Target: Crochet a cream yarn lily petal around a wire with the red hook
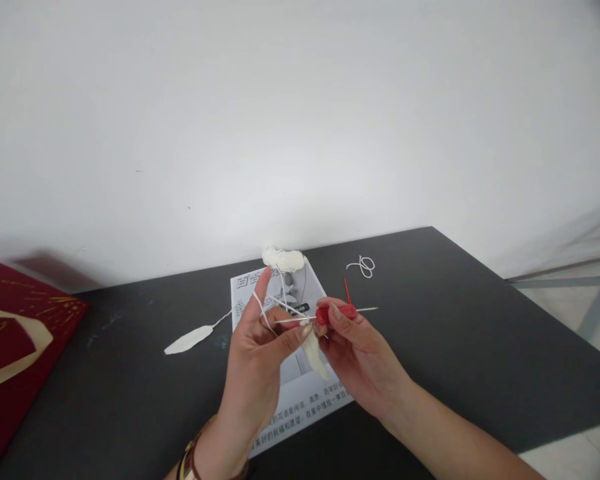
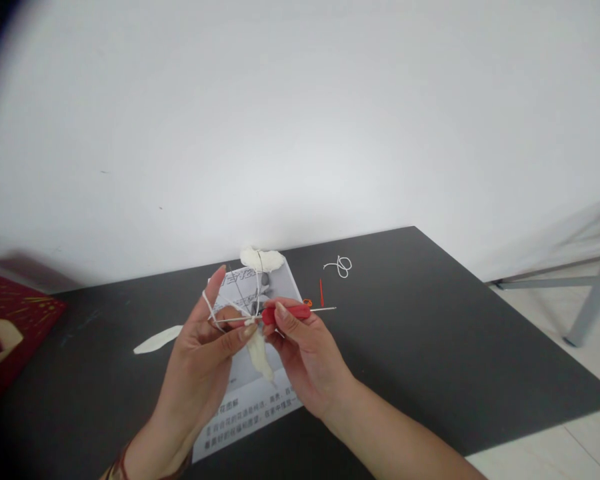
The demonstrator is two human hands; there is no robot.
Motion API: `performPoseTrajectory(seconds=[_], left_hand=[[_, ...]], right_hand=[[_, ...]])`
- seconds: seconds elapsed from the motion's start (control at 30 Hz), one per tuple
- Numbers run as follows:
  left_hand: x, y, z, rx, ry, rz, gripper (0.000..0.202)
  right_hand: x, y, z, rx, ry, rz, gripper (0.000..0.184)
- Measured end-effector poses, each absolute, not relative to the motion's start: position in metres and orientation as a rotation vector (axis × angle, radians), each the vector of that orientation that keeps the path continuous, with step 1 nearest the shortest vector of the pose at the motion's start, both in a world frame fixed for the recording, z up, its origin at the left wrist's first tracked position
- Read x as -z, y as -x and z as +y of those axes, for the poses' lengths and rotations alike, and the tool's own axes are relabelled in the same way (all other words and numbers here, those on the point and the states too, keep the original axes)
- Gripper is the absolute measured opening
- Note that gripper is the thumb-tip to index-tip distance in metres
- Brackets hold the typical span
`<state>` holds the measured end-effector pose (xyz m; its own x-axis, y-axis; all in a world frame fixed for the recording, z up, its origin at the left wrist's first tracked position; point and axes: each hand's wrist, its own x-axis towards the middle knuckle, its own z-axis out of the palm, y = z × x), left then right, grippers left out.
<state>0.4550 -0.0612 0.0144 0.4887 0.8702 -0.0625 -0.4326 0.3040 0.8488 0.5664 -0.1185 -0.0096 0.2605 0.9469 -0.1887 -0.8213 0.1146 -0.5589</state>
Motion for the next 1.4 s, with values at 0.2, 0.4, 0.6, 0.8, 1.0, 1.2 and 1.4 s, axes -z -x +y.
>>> performPoseTrajectory(seconds=[0.2,0.4,0.6,0.8,1.0,1.2,1.4], left_hand=[[-0.019,-0.452,-0.061,-0.871,-0.809,0.595,0.079],[-0.023,-0.45,-0.063,-0.806,-0.777,0.605,0.077],[-0.025,-0.448,-0.063,-0.807,-0.806,0.637,0.077],[-0.026,-0.445,-0.061,-0.778,-0.818,0.642,0.077],[-0.028,-0.442,-0.061,-0.727,-0.838,0.683,0.078],[-0.028,-0.442,-0.061,-0.74,-0.853,0.691,0.078],[-0.028,-0.444,-0.062,-0.78,-0.841,0.71,0.077]], right_hand=[[0.009,-0.568,-0.12,-1.28,0.634,-0.242,0.014],[0.006,-0.569,-0.122,-1.211,0.647,-0.33,0.011],[0.001,-0.574,-0.121,-1.17,0.675,-0.408,0.013],[-0.001,-0.584,-0.121,-1.156,0.686,-0.448,0.015],[0.001,-0.592,-0.123,-1.061,0.709,-0.585,0.015],[0.0,-0.597,-0.124,-0.923,0.714,-0.699,0.012],[-0.001,-0.598,-0.126,-0.745,0.738,-0.818,0.01]])
